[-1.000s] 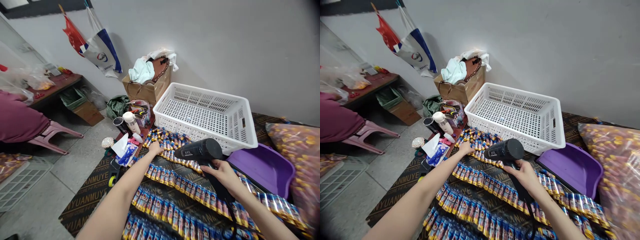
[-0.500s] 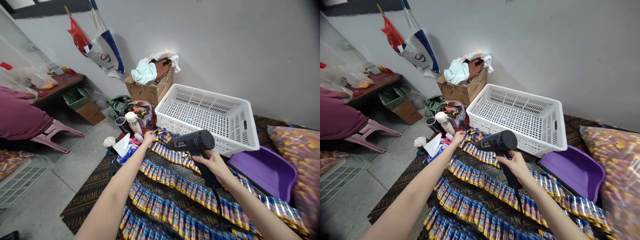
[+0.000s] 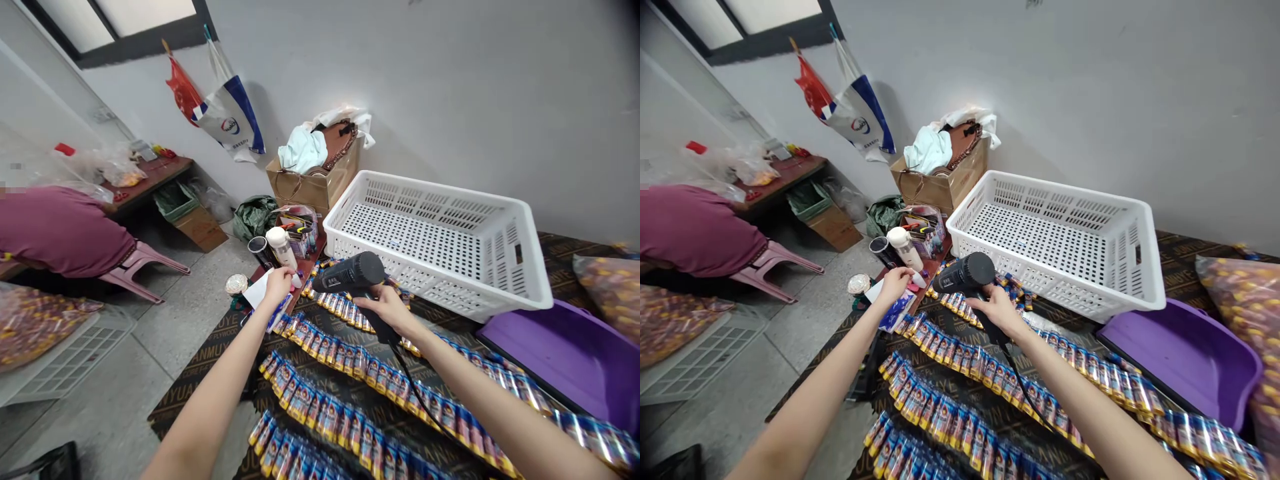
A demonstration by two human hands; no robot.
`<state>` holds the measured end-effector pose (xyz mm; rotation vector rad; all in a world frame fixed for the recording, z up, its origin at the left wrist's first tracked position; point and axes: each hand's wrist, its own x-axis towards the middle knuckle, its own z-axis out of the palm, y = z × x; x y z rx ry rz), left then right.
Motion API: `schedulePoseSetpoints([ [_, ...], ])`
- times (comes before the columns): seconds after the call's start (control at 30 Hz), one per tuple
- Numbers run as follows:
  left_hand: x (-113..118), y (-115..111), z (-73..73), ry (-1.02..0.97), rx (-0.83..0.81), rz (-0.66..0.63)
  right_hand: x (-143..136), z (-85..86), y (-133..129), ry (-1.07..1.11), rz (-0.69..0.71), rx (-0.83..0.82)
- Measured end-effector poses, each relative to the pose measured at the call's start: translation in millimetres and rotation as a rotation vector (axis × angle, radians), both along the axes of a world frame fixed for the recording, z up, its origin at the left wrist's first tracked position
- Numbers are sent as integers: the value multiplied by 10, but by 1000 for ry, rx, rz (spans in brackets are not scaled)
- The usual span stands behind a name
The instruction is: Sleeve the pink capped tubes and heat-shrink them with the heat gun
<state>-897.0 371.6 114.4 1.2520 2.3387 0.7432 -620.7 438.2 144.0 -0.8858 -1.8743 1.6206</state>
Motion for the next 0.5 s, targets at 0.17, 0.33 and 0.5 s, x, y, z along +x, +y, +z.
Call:
schedulePoseSetpoints([
  [0.17,224,258,-304,68,-166,-77,215,162,-65,-219,-51,65],
  [0.33,537,527,-683,104,-299,-116,706,418,-170,-385,-140,41],
  [0.5,629,537,-873,123,-345,-129,1076,627,-163,-485,-152,32],
])
